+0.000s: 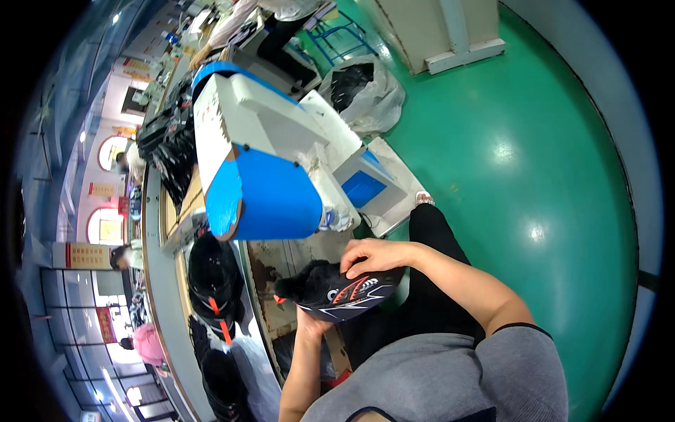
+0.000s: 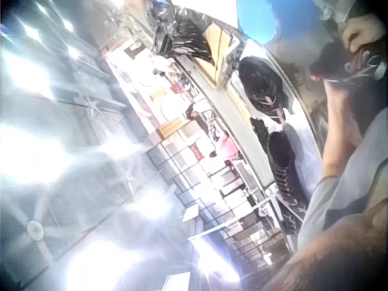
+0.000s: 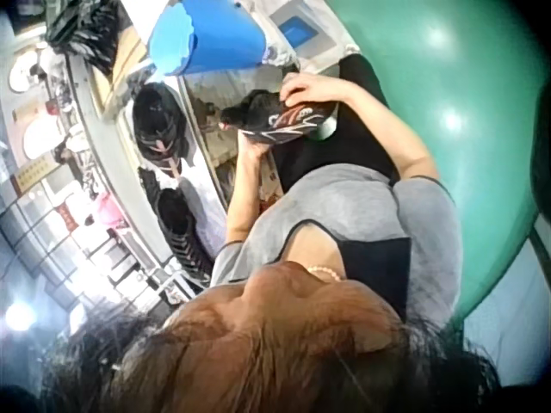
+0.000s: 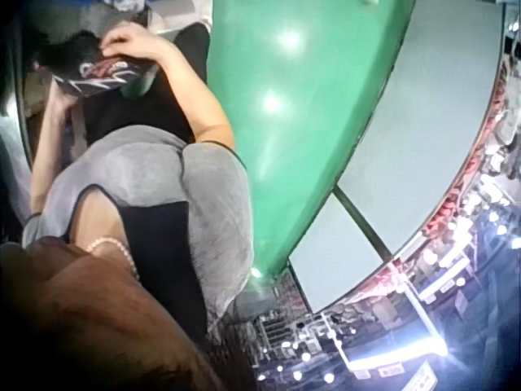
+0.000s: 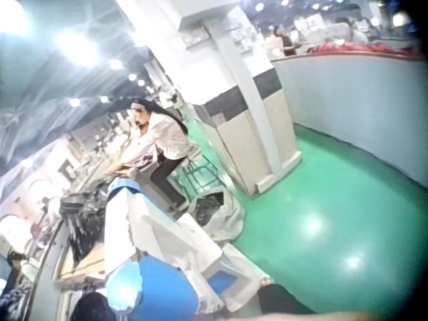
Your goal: The person repeatedly picks up black shoes from a pile, inserts a red plastic insert into each shoe, and places the shoe into a blue and white machine. The person then removes the shoe and sets it aside. This process is repeated for multiple shoes in a factory setting.
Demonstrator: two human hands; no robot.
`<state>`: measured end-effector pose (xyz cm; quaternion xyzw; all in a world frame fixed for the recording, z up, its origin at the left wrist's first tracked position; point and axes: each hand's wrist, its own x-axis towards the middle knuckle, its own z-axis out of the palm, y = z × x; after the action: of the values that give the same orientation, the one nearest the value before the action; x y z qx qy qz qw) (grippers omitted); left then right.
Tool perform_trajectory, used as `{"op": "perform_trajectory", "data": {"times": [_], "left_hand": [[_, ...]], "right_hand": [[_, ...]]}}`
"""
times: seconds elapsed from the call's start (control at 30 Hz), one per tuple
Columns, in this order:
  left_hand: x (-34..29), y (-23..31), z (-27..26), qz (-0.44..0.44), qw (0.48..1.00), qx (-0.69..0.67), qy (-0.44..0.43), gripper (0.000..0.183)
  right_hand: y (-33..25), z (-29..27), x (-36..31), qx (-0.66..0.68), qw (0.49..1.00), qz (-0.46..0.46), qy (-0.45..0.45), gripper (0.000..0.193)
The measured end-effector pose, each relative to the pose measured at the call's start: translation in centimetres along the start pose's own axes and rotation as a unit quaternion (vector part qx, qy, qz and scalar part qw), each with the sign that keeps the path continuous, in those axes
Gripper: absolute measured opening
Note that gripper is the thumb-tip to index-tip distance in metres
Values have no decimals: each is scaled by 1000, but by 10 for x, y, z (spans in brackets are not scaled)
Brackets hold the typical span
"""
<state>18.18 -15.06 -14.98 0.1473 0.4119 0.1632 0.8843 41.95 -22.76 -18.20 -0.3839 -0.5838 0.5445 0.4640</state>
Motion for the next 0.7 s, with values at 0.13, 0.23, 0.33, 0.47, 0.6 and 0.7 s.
{"op": "perform_trajectory", "data": {"times": [0.13, 0.23, 0.33, 0.47, 0.6, 0.7], "left_hand": [[-22, 22, 17, 119, 993, 13, -21, 46], [-24, 31, 30, 216, 965, 138, -55, 56], [1, 31, 48, 277, 929, 245, -35, 58], [29, 25, 59, 264, 929, 252, -56, 47], [42, 16, 61, 274, 928, 253, -13, 43], [50, 22, 70, 283, 916, 283, 18, 39]], "right_hand": [[-3, 14, 13, -132, 981, -106, 89, 32], [-16, 20, 16, -125, 961, -58, 241, 35], [-17, 25, 26, 58, 953, 21, 297, 30], [4, 13, 34, 163, 934, 107, 298, 23], [24, 21, 33, 153, 916, 38, 369, 12], [20, 28, 31, 221, 894, 21, 389, 9]]}}
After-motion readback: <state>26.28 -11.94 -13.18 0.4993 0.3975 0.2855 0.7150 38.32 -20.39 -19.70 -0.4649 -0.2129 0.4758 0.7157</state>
